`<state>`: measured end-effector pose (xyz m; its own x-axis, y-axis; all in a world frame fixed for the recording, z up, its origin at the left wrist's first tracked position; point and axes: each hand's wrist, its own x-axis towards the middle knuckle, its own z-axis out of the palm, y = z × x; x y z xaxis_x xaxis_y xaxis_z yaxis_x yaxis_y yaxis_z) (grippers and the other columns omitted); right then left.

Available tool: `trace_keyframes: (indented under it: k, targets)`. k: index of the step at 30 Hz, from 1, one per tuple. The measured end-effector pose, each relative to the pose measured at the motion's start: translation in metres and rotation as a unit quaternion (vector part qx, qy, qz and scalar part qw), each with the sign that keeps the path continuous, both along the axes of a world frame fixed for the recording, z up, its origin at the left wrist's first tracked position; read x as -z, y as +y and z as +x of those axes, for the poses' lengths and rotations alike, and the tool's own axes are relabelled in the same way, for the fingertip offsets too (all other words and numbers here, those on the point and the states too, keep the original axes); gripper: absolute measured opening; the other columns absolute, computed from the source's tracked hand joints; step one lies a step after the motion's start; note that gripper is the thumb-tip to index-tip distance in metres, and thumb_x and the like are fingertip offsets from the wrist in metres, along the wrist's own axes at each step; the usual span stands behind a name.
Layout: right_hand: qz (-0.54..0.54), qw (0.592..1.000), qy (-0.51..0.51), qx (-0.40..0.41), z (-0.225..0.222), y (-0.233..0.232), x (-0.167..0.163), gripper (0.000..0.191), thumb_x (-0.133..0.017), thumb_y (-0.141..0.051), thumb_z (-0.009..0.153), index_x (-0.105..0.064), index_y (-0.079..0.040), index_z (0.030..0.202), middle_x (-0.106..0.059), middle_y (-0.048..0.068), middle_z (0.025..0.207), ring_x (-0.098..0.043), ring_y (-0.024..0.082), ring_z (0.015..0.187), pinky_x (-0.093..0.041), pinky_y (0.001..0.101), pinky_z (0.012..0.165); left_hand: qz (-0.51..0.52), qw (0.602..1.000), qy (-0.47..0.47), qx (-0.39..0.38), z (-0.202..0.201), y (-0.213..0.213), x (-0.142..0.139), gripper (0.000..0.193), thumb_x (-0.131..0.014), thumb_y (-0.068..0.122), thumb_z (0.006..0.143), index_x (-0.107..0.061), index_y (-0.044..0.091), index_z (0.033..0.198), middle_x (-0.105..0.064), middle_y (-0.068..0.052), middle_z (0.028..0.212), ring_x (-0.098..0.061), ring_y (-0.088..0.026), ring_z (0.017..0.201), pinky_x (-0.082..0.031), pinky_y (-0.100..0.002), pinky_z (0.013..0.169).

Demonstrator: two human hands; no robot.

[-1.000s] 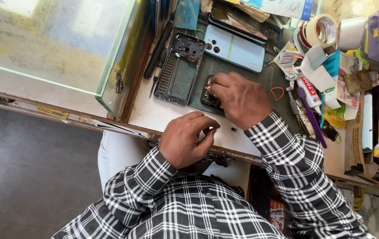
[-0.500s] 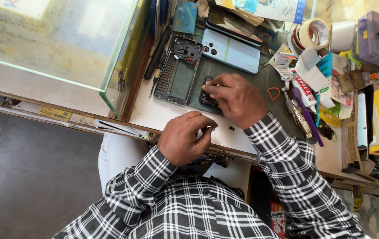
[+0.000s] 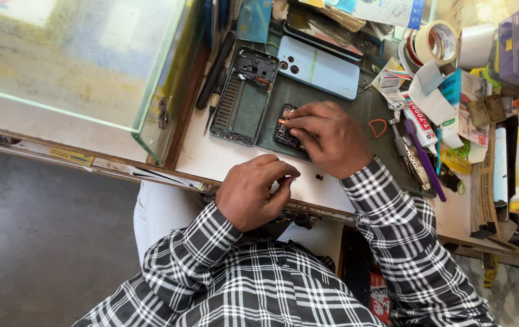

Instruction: The person cleans a small component with a white wipe, then places it into the motherboard of a disassembled phone. They connect a ribbon cable and reattach the phone's frame, then inspect the assembly.

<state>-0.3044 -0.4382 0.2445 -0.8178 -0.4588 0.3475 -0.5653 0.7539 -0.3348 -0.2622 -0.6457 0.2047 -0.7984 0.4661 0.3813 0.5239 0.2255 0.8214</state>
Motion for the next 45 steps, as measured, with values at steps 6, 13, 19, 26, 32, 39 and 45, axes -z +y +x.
trace_keyframes:
  k: [6,13,19,26,32,39,45]
  targets:
    - [0.134,0.988,0.038,0.069,0.003,-0.013,0.003,0.011,-0.071,-0.014,0.092,-0.075,-0.01,0.101,-0.072,0.002,0.107,-0.068,0.025,0.094,-0.056,0.0391,0.076,-0.005,1.0,-0.011,0.003,-0.002,0.001,0.001,0.014,-0.07,0.01,0.087,-0.074,0.009,0.101,-0.065,-0.008,0.083,-0.066,-0.026,0.067,-0.054,-0.04,0.061]
    - [0.15,0.984,0.063,0.075,0.007,-0.011,0.007,0.019,-0.066,-0.013,0.091,-0.077,-0.011,0.106,-0.074,0.003,0.114,-0.07,0.024,0.097,-0.057,0.0386,0.075,0.019,0.999,-0.028,-0.014,-0.002,0.003,0.0,0.015,-0.07,0.01,0.087,-0.073,0.009,0.102,-0.069,-0.008,0.09,-0.069,-0.025,0.071,-0.056,-0.037,0.064]
    - [0.004,0.998,-0.044,0.033,0.004,0.009,-0.011,0.02,-0.07,-0.012,0.097,-0.077,-0.007,0.114,-0.075,0.012,0.114,-0.072,0.03,0.102,-0.057,0.0398,0.086,-0.031,0.998,-0.031,-0.05,-0.004,0.009,0.004,0.023,-0.076,0.017,0.084,-0.072,0.008,0.104,-0.067,-0.009,0.09,-0.07,-0.027,0.08,-0.056,-0.041,0.07]
    - [-0.117,0.981,-0.058,0.145,0.069,0.015,-0.025,0.016,-0.069,-0.006,0.098,-0.076,-0.006,0.112,-0.075,0.011,0.105,-0.073,0.018,0.085,-0.058,0.0277,0.069,-0.108,0.99,-0.038,-0.084,-0.001,0.019,0.004,0.027,-0.083,0.028,0.078,-0.072,0.009,0.093,-0.066,-0.011,0.093,-0.068,-0.031,0.076,-0.055,-0.044,0.066]
    - [-0.142,0.963,-0.064,0.22,0.104,0.021,0.003,0.015,-0.073,-0.007,0.095,-0.079,-0.006,0.109,-0.071,0.006,0.083,-0.055,0.012,0.057,-0.042,0.0282,0.051,-0.122,0.986,-0.025,-0.109,0.003,0.024,0.005,0.016,-0.078,0.025,0.085,-0.074,0.009,0.085,-0.066,-0.01,0.088,-0.068,-0.031,0.07,-0.055,-0.044,0.063]
    - [-0.162,0.962,0.0,0.221,0.115,0.029,0.038,0.016,-0.075,-0.008,0.094,-0.078,-0.008,0.11,-0.067,0.005,0.079,-0.053,0.009,0.058,-0.041,0.0283,0.052,-0.111,0.987,-0.01,-0.12,0.002,0.024,0.001,0.013,-0.075,0.019,0.086,-0.071,0.007,0.083,-0.067,-0.009,0.084,-0.068,-0.029,0.067,-0.055,-0.042,0.061]
    - [-0.16,0.968,0.019,0.191,0.118,0.029,0.047,0.019,-0.075,-0.009,0.093,-0.077,-0.009,0.112,-0.066,0.004,0.078,-0.053,0.011,0.057,-0.043,0.029,0.052,-0.126,0.986,-0.003,-0.108,0.001,0.018,-0.003,0.011,-0.076,0.015,0.083,-0.069,0.007,0.086,-0.068,-0.01,0.088,-0.068,-0.032,0.073,-0.055,-0.044,0.063]
